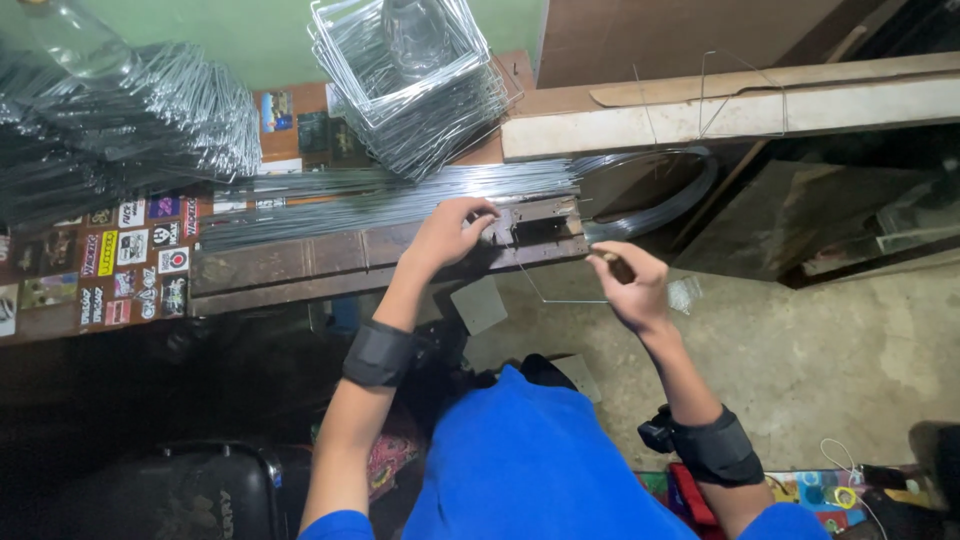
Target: Bending metal wires into rectangular frames using a manual bending jig on a workbench.
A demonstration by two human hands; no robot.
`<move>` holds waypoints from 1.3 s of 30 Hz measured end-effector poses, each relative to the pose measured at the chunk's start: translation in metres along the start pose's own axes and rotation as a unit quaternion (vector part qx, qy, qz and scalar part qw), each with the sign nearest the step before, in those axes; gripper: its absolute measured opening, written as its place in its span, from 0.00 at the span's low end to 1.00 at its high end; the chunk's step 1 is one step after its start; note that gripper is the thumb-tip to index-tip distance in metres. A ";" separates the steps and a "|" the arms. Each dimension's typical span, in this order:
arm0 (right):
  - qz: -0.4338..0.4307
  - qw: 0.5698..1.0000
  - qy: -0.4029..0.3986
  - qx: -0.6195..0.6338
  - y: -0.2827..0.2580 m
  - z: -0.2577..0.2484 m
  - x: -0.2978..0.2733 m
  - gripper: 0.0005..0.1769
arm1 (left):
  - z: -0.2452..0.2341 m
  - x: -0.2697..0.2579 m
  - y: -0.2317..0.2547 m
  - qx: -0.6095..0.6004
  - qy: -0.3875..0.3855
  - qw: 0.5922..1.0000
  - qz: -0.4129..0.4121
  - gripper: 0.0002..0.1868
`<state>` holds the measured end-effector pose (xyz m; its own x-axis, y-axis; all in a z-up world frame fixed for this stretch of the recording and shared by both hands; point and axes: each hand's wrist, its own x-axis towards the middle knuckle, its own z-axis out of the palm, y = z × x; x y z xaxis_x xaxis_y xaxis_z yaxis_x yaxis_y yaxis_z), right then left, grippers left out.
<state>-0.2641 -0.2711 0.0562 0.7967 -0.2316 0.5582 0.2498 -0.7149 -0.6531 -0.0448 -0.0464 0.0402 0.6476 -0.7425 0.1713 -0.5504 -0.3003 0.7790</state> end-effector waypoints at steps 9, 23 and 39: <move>0.159 0.979 0.100 0.078 0.016 0.013 0.010 0.06 | -0.016 -0.027 0.010 -0.228 0.004 0.974 0.004 0.18; 0.163 0.975 0.021 0.152 0.000 0.044 0.027 0.03 | -0.031 -0.051 0.017 -0.040 0.094 0.987 0.124 0.31; 0.138 0.970 0.172 0.101 0.024 0.033 0.016 0.09 | -0.025 -0.040 -0.016 -0.324 0.184 0.921 -0.113 0.18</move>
<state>-0.2275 -0.2698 0.0322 0.6263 -0.6275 0.4627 0.1831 -0.4584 -0.8697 -0.0485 0.0029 0.0361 0.9076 -0.4154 0.0616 -0.0274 0.0877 0.9958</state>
